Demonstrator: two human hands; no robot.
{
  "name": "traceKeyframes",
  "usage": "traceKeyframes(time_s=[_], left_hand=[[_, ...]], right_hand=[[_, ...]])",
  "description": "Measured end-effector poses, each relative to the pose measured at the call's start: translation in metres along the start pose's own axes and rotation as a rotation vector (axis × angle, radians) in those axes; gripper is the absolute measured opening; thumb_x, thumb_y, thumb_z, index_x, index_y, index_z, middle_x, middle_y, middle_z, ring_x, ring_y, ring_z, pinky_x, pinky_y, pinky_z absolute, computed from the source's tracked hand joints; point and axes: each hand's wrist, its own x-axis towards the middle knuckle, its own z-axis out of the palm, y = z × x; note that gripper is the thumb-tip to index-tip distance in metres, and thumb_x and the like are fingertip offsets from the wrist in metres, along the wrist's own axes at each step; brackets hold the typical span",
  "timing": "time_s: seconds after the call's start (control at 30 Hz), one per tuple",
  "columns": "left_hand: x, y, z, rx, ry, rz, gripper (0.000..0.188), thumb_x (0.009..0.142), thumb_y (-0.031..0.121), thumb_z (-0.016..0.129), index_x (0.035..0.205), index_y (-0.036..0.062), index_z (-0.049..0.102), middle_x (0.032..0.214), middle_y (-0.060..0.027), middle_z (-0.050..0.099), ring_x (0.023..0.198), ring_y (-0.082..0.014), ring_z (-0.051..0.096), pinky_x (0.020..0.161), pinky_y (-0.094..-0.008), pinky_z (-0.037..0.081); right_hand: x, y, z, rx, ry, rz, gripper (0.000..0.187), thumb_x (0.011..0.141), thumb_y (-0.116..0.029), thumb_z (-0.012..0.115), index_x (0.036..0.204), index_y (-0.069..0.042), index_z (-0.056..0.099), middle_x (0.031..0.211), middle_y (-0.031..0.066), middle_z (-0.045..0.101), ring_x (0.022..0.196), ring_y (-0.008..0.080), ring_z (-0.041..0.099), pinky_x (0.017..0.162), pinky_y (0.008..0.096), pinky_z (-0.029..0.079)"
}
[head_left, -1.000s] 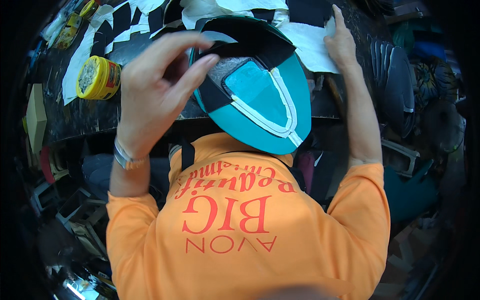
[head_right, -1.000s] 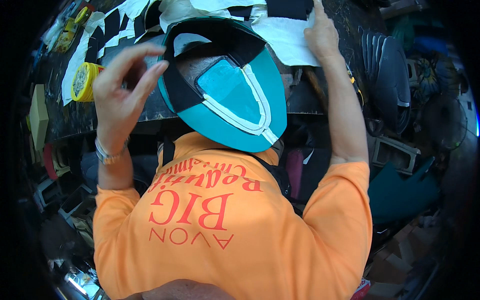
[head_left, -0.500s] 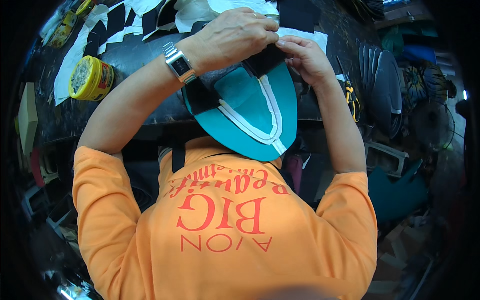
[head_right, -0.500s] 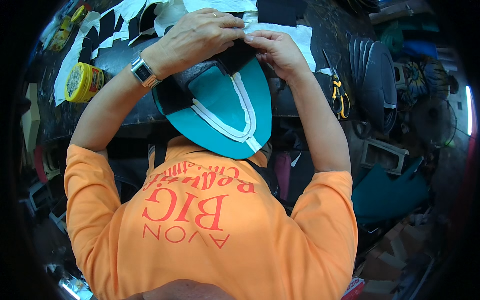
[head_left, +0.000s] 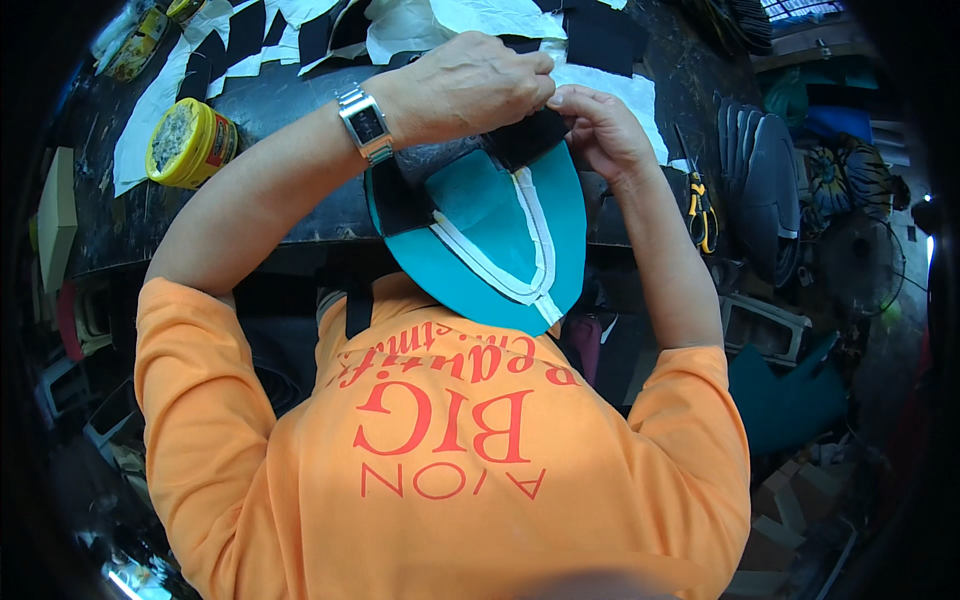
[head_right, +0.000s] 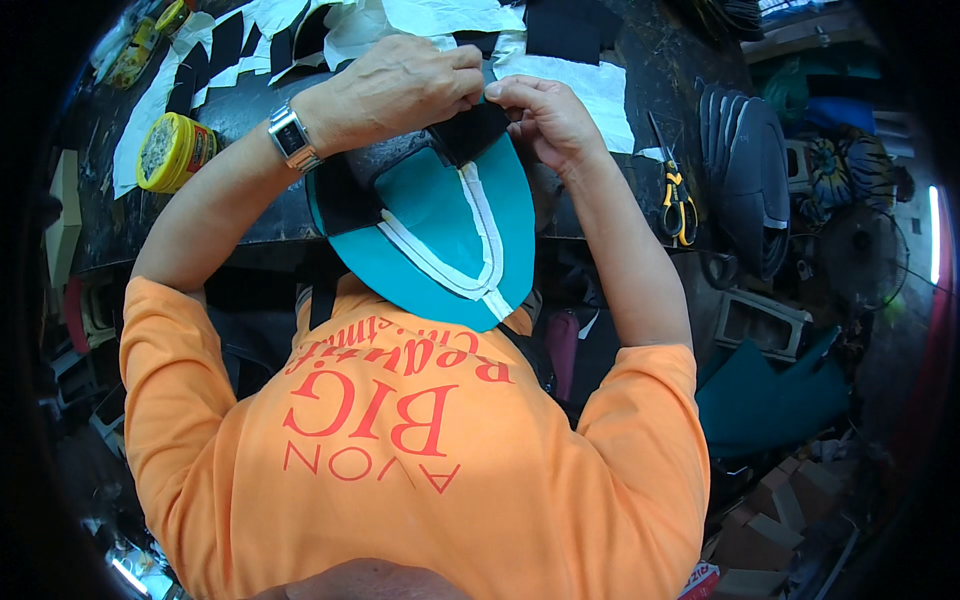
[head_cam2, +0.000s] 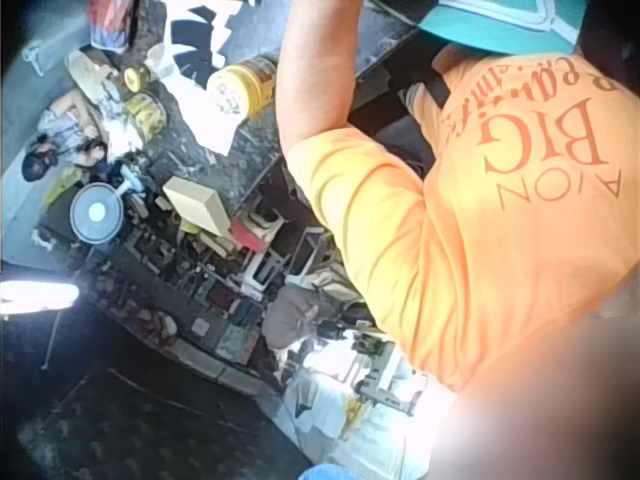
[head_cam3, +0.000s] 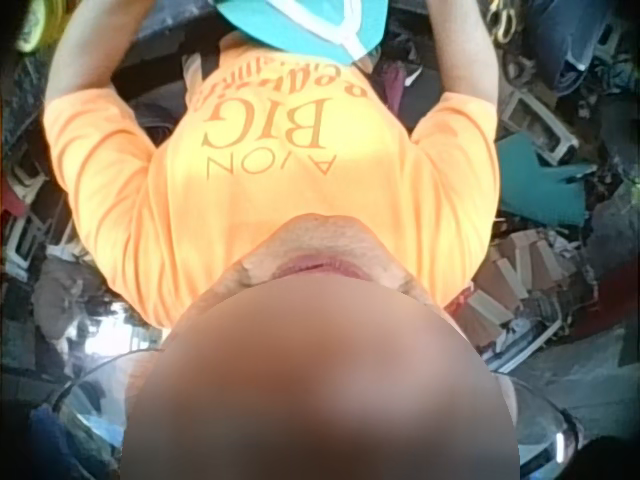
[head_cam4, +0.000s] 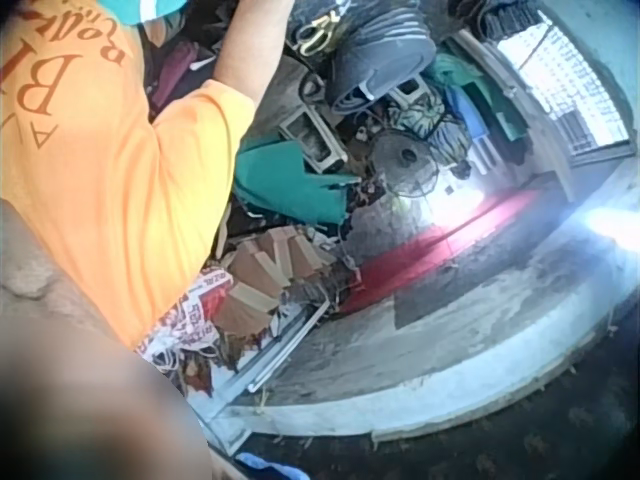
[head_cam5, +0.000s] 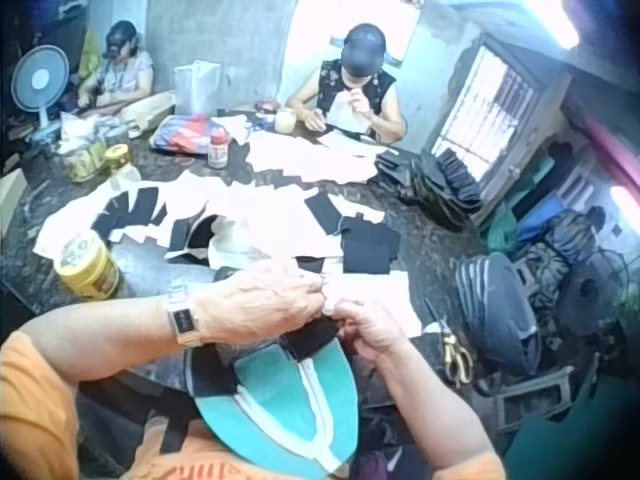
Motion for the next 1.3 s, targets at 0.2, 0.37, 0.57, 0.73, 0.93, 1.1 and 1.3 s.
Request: traceKeyframes(time_s=[0.2,0.37,0.57,0.73,0.93,1.1,1.3], left_hand=[[-0.004,0.005,0.005,-0.275,-0.174,-0.145,0.017,0.094,0.012,0.067,0.108,0.0059,0.059,0.1,-0.0118,0.065,0.082,-0.0279,0.068,0.074,-0.0366,0.055],[-0.005,0.008,0.008,-0.355,-0.076,-0.176,0.016,0.092,0.011,0.07,0.103,0.0037,0.062,0.098,-0.0144,0.066,0.094,-0.0301,0.066,0.085,-0.0405,0.053],[-0.006,0.007,-0.002,-0.37,-0.228,-0.135,0.01,0.089,0.011,0.072,0.088,0.0052,0.064,0.093,-0.0121,0.067,0.09,-0.0291,0.067,0.079,-0.038,0.054],[-0.006,0.011,-0.009,-0.395,-0.356,-0.108,0.011,0.087,0.008,0.073,0.088,0.0043,0.062,0.094,-0.0119,0.07,0.085,-0.0308,0.069,0.075,-0.0398,0.055],[-0.011,0.018,0.003,-0.465,-0.206,-0.16,0.034,0.086,0.005,0.074,0.118,0.0044,0.065,0.111,-0.0155,0.067,0.106,-0.0335,0.064,0.096,-0.0427,0.052],[-0.003,0.017,0.007,-0.539,-0.321,-0.205,0.027,0.085,0.004,0.073,0.112,0.0035,0.071,0.108,-0.0141,0.067,0.109,-0.0331,0.063,0.098,-0.0412,0.051],[-0.005,0.021,0.006,-0.465,-0.29,-0.105,0.013,0.087,0.004,0.071,0.1,0.0017,0.07,0.106,-0.0145,0.067,0.099,-0.0318,0.068,0.088,-0.0398,0.055]], right_hand=[[-0.01,-0.002,0.001,-0.374,0.048,-0.127,0.018,0.094,-0.023,0.073,0.106,-0.009,0.074,0.09,-0.0021,0.067,0.079,0.0054,0.059,0.068,0.022,0.048],[-0.009,0.002,0.007,-0.381,0.032,-0.226,0.016,0.095,-0.021,0.071,0.1,-0.006,0.073,0.083,-0.0019,0.066,0.073,0.0053,0.056,0.063,0.0219,0.046],[-0.001,0.008,0.006,-0.48,0.062,-0.223,0.019,0.097,-0.022,0.069,0.096,-0.004,0.072,0.08,-0.0006,0.064,0.068,0.0063,0.054,0.062,0.0229,0.045],[0.0,0.005,0.009,-0.565,0.09,-0.164,0.022,0.096,-0.026,0.07,0.097,-0.004,0.073,0.081,0.0008,0.066,0.068,0.0065,0.055,0.063,0.0235,0.048],[-0.019,-0.002,0.007,-0.668,0.058,-0.088,0.028,0.095,-0.03,0.071,0.107,-0.005,0.076,0.081,0.0034,0.068,0.068,0.0083,0.06,0.062,0.0248,0.051],[-0.016,0.007,0.003,-0.875,0.059,-0.266,0.026,0.095,-0.026,0.07,0.103,-0.002,0.077,0.079,0.0086,0.071,0.067,0.0139,0.064,0.066,0.0286,0.054],[0.007,0.009,-0.003,-1.054,0.148,-0.268,0.025,0.094,-0.025,0.071,0.104,-0.002,0.076,0.082,0.0113,0.072,0.07,0.0157,0.065,0.067,0.0295,0.055]])
